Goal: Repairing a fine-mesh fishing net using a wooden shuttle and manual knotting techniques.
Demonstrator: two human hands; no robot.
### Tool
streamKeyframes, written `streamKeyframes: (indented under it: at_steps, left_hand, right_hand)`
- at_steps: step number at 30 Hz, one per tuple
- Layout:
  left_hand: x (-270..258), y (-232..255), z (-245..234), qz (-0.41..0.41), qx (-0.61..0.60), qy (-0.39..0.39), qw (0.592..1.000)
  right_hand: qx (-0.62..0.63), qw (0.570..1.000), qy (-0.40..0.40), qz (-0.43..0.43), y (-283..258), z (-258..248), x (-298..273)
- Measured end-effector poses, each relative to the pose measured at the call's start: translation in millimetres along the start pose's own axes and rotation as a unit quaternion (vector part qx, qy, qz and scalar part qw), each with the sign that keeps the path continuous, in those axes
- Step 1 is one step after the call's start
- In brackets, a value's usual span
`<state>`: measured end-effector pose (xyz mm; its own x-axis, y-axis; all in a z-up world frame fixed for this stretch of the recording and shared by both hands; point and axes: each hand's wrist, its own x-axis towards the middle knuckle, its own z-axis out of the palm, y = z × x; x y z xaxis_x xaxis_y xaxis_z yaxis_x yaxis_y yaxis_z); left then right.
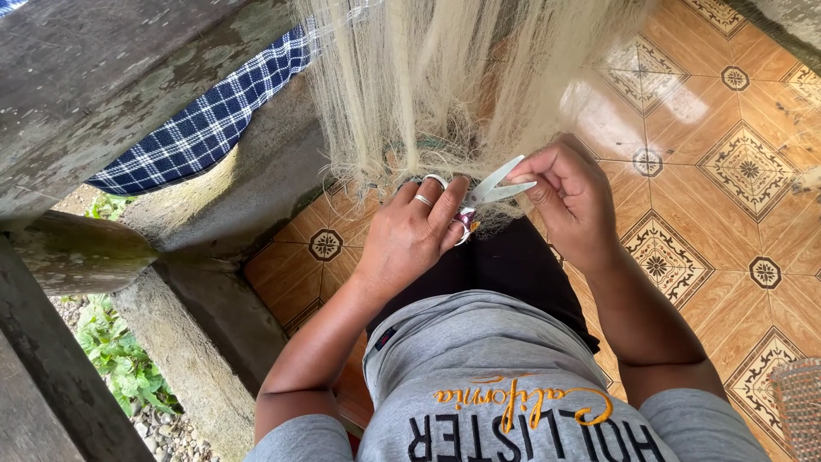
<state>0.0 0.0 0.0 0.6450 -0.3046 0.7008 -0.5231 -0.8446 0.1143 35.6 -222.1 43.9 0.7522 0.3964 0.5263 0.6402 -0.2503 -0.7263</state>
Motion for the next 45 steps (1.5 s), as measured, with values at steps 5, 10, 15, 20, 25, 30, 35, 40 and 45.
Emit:
streamKeyframes:
  at_steps: [5,10,15,20,25,30,35,40,45]
  left_hand:
    - [3,-4,-2,0.013,0.014,0.008,1.000]
    - [4,-6,-8,0.022,0.013,0.004,1.000]
    - [3,-5,-10,0.025,0.017,0.011,0.999]
    - [4,-5,-13,0.028,0.013,0.005,1.000]
    - [2,-7,-14,0.032,0.016,-0.004,0.999]
    - [1,-7,-11,0.027,0.004,-0.008,1.000]
    - [-1,-6,-9,0.027,0.000,-0.013,1.000]
    - [-2,-5,-10,0.029,-0.007,-0.020,0.999]
    - [-4,-5,-9,0.029,-0.016,-0.031,0.999]
  right_hand:
    - [0.002,1.000,-0.021,0.007,4,-5,2]
    - [-0.028,0.999,-0.035,0.005,2,-8,4]
    - [-0.034,0.999,-0.036,-0.005,4,-9,4]
    - [-0.037,0.998,-0.044,-0.001,10,-10,2]
    - [-0.036,0.998,-0.045,-0.008,4,-10,5]
    - [-0.027,0.998,-0.051,-0.012,4,-10,7]
    - [-0.043,0.998,-0.050,-0.015,3,-10,7]
    - [-0.034,0.998,-0.050,-0.009,5,-11,6]
    - [-0.035,0.998,-0.051,-0.001,6,-12,5]
